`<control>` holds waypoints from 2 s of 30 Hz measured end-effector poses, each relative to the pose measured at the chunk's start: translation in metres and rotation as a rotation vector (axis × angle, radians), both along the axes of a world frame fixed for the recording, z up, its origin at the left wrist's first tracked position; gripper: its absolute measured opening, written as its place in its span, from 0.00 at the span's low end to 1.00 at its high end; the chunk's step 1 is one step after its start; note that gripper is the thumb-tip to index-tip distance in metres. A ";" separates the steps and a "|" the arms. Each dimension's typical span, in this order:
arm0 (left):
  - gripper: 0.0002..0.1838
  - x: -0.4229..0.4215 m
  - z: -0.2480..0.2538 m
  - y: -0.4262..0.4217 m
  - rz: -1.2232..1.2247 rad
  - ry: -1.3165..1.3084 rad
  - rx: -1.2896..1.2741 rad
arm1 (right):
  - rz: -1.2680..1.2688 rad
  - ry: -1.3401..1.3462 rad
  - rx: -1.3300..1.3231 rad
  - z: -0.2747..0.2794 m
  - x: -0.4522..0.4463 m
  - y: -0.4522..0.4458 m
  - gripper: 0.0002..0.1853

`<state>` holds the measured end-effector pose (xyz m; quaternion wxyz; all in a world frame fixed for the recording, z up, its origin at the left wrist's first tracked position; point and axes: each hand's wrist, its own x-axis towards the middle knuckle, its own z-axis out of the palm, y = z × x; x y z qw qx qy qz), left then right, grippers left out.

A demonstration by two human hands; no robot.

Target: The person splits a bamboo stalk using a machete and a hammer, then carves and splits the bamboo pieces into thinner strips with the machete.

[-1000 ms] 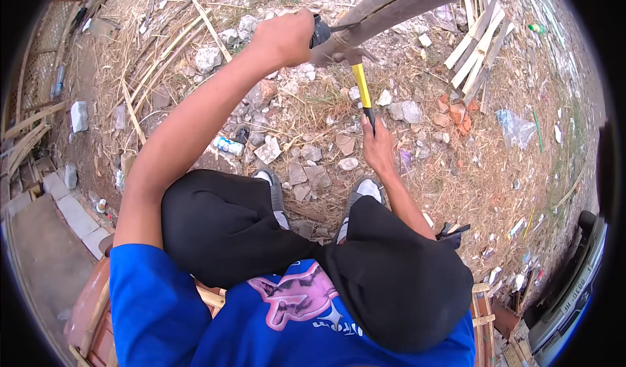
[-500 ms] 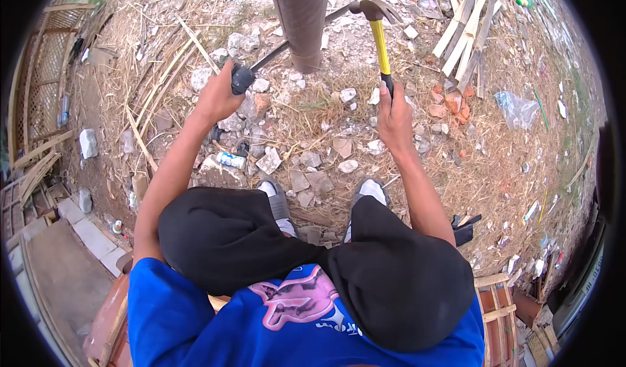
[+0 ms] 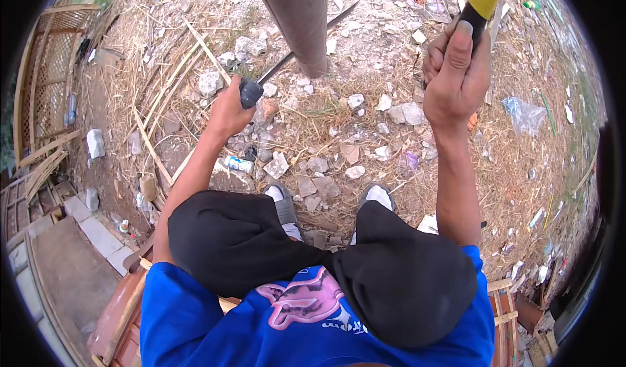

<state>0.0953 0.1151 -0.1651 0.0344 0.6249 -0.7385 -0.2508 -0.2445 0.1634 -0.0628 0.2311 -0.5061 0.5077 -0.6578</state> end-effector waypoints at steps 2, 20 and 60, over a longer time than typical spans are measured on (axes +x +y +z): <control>0.24 0.001 0.001 0.004 0.017 -0.006 0.022 | -0.009 -0.060 -0.093 -0.089 0.009 0.003 0.20; 0.24 0.004 -0.011 0.012 0.117 0.052 0.007 | 0.165 0.634 0.727 -0.114 0.014 -0.003 0.14; 0.24 0.011 -0.028 0.031 0.144 0.133 -0.054 | 0.018 0.327 0.149 -0.085 0.010 -0.007 0.15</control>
